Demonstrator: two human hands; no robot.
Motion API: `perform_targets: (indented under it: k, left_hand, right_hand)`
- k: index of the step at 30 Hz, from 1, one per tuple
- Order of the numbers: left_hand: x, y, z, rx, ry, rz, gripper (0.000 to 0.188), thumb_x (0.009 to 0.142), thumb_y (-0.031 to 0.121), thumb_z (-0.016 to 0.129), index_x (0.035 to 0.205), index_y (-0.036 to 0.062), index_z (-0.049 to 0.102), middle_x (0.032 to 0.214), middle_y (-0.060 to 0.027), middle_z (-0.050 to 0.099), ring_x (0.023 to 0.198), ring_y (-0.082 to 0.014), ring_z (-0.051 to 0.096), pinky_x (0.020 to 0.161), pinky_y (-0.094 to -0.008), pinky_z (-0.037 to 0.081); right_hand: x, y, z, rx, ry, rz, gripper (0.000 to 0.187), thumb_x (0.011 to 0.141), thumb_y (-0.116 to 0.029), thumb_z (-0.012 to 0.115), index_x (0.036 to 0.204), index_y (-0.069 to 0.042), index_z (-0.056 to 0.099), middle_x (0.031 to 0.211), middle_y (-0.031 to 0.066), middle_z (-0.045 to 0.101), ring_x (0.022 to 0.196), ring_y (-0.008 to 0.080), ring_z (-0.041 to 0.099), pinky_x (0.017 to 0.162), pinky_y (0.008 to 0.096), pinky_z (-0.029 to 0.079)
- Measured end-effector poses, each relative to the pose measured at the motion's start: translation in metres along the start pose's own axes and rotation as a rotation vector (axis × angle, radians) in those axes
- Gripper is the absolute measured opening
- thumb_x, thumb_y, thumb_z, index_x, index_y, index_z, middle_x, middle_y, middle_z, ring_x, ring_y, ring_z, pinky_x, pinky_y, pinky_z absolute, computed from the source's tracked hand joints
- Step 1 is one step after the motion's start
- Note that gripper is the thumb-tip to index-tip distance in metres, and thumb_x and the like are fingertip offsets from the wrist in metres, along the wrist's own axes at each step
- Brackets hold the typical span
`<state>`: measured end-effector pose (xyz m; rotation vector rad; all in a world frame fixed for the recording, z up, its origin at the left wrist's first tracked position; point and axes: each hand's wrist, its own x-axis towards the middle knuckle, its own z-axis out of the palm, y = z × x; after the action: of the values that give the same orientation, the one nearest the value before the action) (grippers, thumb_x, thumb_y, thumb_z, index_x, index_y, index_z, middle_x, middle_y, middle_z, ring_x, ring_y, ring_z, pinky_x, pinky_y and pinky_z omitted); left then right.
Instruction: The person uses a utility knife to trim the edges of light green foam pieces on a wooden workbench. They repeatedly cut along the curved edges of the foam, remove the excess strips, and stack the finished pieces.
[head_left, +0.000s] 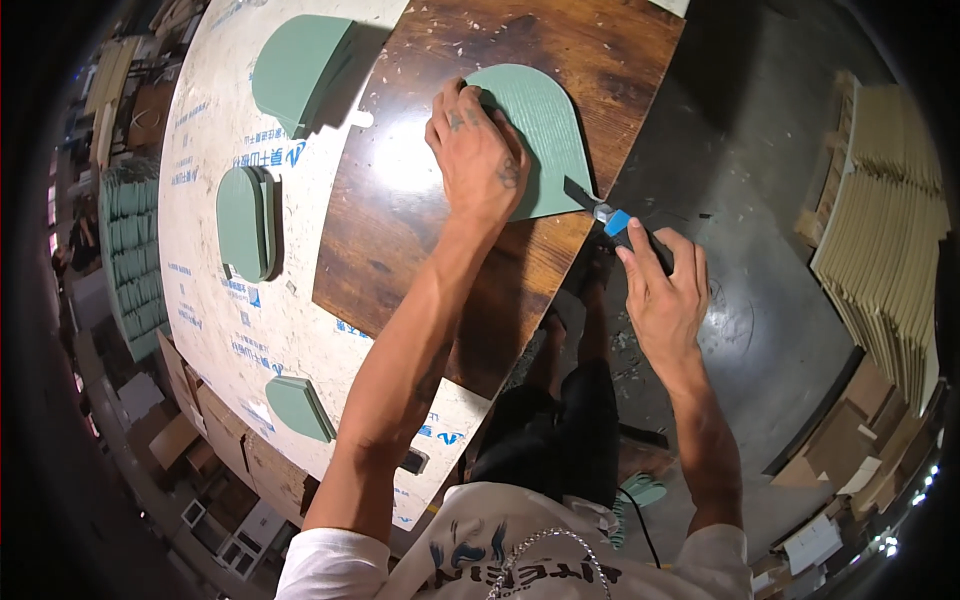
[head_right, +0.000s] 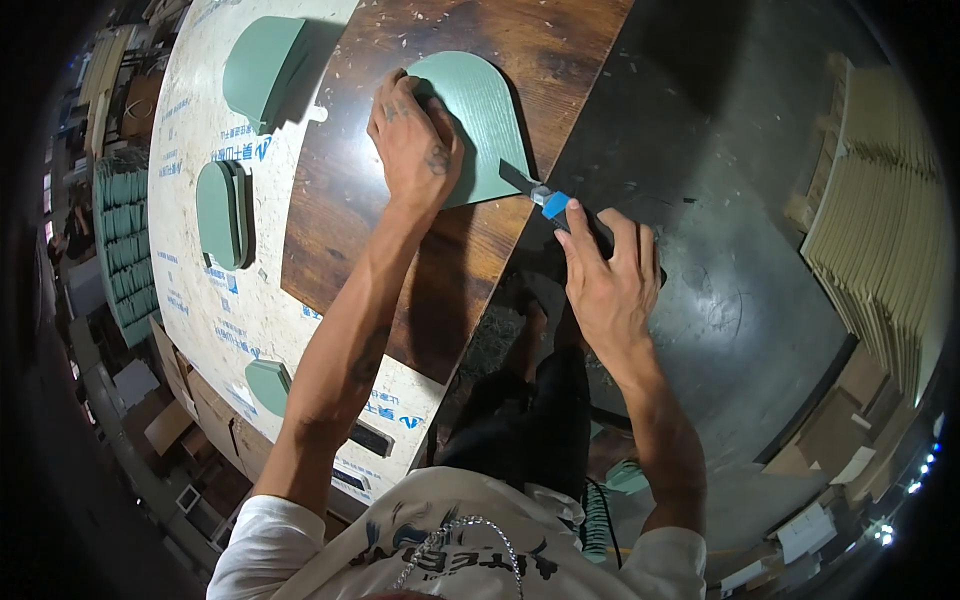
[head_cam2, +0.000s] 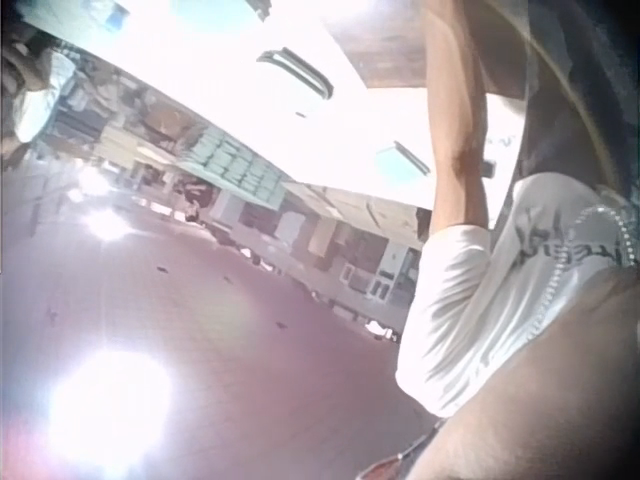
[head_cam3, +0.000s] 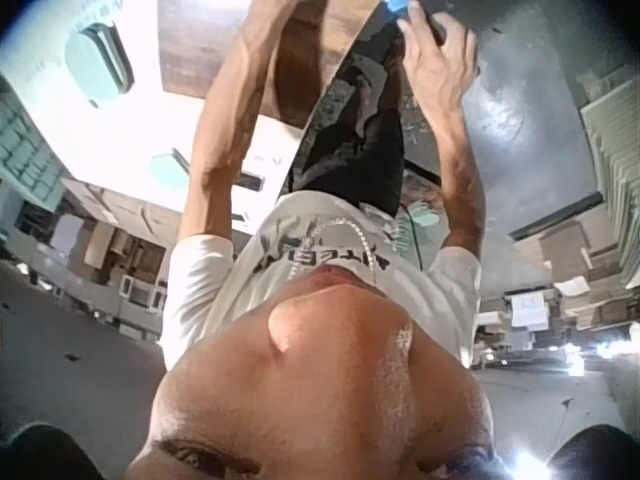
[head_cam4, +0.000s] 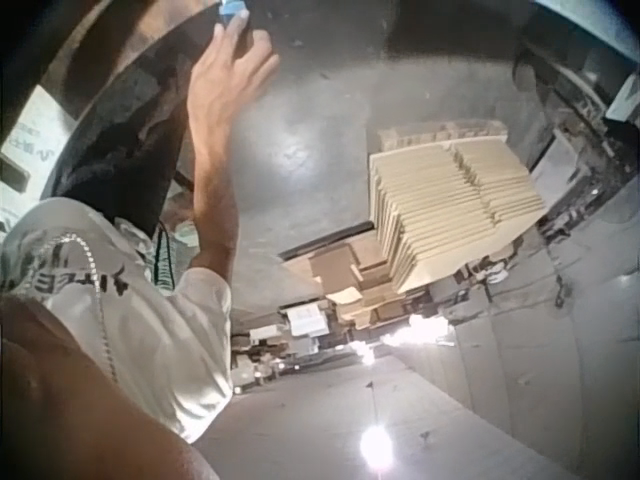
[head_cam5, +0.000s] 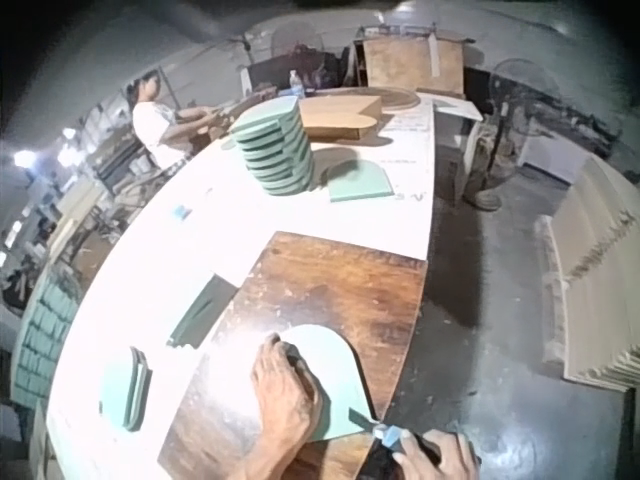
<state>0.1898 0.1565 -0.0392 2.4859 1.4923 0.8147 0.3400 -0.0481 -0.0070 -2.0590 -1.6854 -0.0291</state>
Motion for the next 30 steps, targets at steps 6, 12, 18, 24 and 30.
perform_targets:
  k: [6, 12, 18, 24, 30]
  left_hand:
    - [0.002, -0.001, -0.002, -0.051, -0.018, 0.008, 0.043, 0.086, 0.001, 0.056, 0.126, -0.009, 0.043, 0.137, -0.03, 0.044, 0.127, -0.0464, 0.044, 0.105, -0.0585, 0.033]
    - [0.02, -0.028, -0.008, -0.255, -0.074, 0.174, 0.059, 0.081, 0.0, 0.062, 0.135, -0.0085, 0.04, 0.136, -0.0308, 0.048, 0.13, -0.0468, 0.043, 0.107, -0.0604, 0.032]
    - [0.032, -0.005, -0.006, -0.029, -0.121, -0.432, 0.064, 0.075, 0.003, 0.065, 0.133, -0.0121, 0.042, 0.13, -0.0347, 0.048, 0.124, -0.0488, 0.043, 0.104, -0.0578, 0.033]
    - [0.021, 0.004, 0.0, -0.027, -0.037, -0.434, 0.057, 0.078, -0.001, 0.059, 0.132, -0.0088, 0.043, 0.124, -0.0324, 0.049, 0.113, -0.0443, 0.044, 0.097, -0.0574, 0.035]
    - [0.024, 0.005, 0.0, 0.052, -0.028, -0.378, 0.06, 0.078, 0.001, 0.06, 0.133, -0.0098, 0.04, 0.125, -0.0286, 0.046, 0.111, -0.0441, 0.044, 0.097, -0.054, 0.036]
  right_hand:
    - [0.085, 0.009, 0.028, 0.042, 0.006, -0.044, 0.032, 0.09, -0.027, 0.074, 0.119, -0.014, 0.074, 0.103, 0.0069, 0.059, 0.092, 0.0269, 0.058, 0.072, 0.0392, 0.052]
    - [0.117, 0.021, 0.034, 0.062, 0.021, -0.151, 0.033, 0.089, -0.023, 0.074, 0.121, -0.016, 0.073, 0.101, 0.0057, 0.061, 0.093, 0.0265, 0.058, 0.072, 0.04, 0.053]
    - [0.099, 0.029, 0.026, 0.008, -0.001, -0.152, 0.036, 0.086, -0.021, 0.078, 0.121, -0.015, 0.073, 0.105, 0.0088, 0.06, 0.096, 0.0279, 0.057, 0.076, 0.041, 0.053]
    - [0.123, 0.047, 0.028, -0.021, -0.093, -0.283, 0.038, 0.083, -0.019, 0.081, 0.12, -0.016, 0.072, 0.108, 0.0065, 0.058, 0.097, 0.0274, 0.055, 0.079, 0.0385, 0.052]
    - [0.199, 0.04, 0.05, 0.046, -0.175, -0.435, 0.041, 0.085, -0.019, 0.079, 0.124, -0.018, 0.068, 0.108, 0.0067, 0.059, 0.097, 0.0298, 0.055, 0.078, 0.0407, 0.052]
